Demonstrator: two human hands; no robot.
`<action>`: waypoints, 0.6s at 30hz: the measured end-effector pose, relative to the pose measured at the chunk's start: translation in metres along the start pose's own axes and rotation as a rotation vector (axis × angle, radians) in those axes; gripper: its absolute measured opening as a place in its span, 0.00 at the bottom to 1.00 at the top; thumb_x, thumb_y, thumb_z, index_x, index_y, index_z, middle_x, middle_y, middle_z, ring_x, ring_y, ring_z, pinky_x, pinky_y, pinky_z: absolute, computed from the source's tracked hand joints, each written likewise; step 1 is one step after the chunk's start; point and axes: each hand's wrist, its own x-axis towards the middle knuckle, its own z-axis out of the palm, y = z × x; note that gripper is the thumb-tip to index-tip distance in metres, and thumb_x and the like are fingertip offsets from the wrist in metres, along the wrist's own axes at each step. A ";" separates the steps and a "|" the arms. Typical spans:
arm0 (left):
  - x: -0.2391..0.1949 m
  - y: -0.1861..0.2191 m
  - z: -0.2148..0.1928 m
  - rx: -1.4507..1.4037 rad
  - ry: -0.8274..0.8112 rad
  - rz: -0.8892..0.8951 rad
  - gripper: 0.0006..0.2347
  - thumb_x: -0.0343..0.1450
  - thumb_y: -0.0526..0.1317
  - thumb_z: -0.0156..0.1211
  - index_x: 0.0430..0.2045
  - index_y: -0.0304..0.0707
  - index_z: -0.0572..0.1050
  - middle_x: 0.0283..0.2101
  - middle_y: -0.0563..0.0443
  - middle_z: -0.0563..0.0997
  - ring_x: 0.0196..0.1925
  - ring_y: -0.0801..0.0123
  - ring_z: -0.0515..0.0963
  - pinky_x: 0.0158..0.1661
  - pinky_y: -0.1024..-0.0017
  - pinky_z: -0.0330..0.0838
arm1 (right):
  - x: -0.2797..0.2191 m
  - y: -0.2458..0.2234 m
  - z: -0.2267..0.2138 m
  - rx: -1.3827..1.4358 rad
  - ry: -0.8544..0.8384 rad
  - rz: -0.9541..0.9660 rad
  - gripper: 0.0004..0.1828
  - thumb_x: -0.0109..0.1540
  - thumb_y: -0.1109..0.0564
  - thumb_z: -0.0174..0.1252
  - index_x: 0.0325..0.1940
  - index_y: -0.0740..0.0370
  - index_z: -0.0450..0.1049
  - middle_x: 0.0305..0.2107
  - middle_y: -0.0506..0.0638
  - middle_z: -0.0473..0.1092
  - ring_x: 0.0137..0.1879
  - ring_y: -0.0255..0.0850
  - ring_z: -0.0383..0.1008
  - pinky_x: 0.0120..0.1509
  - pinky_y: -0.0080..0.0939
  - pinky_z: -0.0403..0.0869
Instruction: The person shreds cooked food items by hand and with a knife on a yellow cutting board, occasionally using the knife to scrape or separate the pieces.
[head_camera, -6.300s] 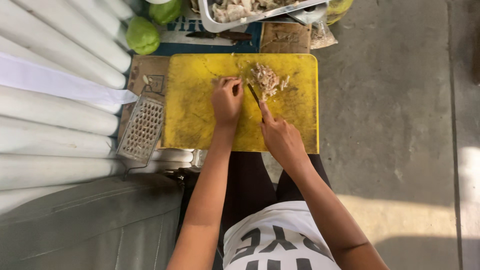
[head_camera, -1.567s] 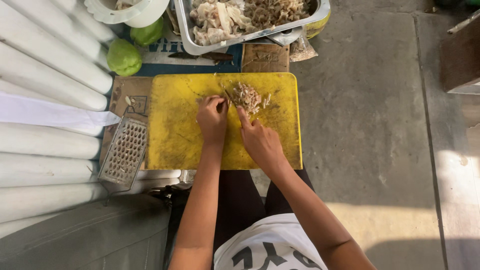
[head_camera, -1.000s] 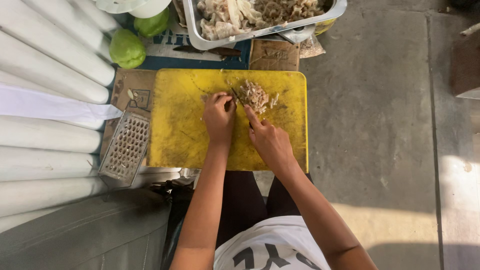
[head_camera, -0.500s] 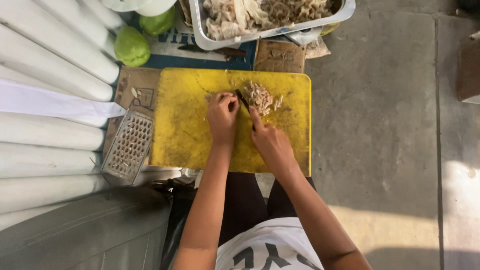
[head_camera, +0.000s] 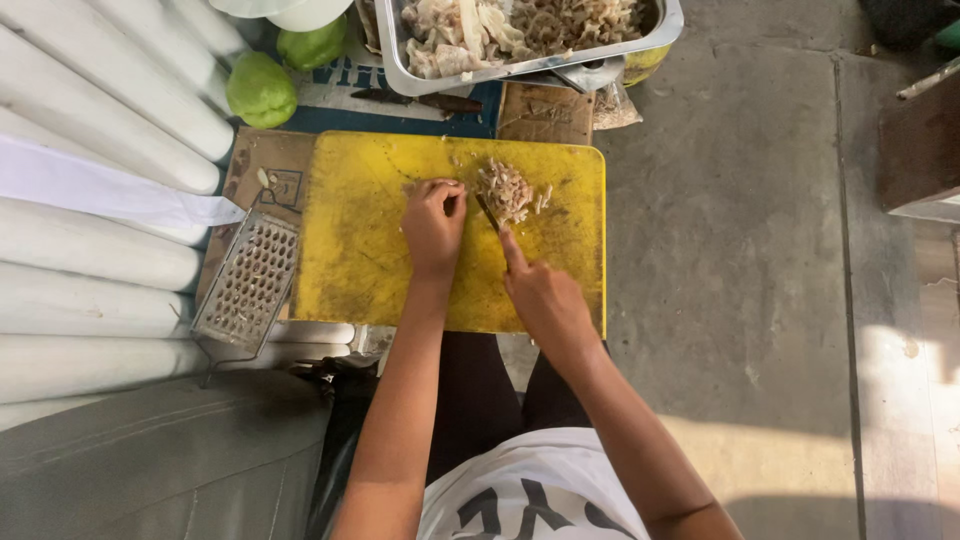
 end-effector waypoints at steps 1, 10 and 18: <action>-0.002 0.001 -0.002 -0.005 0.006 0.000 0.02 0.70 0.31 0.66 0.33 0.31 0.82 0.43 0.42 0.84 0.40 0.55 0.84 0.40 0.66 0.79 | -0.002 0.002 -0.001 0.016 0.120 -0.038 0.33 0.71 0.52 0.50 0.79 0.53 0.50 0.23 0.59 0.74 0.24 0.50 0.77 0.25 0.48 0.76; -0.002 -0.003 0.001 0.017 0.017 0.013 0.03 0.70 0.31 0.65 0.33 0.29 0.83 0.43 0.41 0.84 0.43 0.52 0.84 0.44 0.62 0.78 | 0.025 -0.003 0.004 0.014 0.220 -0.048 0.34 0.69 0.50 0.53 0.79 0.48 0.53 0.31 0.62 0.75 0.27 0.54 0.79 0.31 0.54 0.77; -0.001 -0.006 0.004 0.019 0.003 0.022 0.03 0.66 0.30 0.67 0.29 0.29 0.82 0.42 0.41 0.83 0.44 0.52 0.83 0.45 0.61 0.77 | 0.040 0.000 0.027 -0.065 0.296 -0.092 0.36 0.68 0.51 0.53 0.80 0.53 0.52 0.28 0.62 0.75 0.25 0.54 0.77 0.29 0.53 0.76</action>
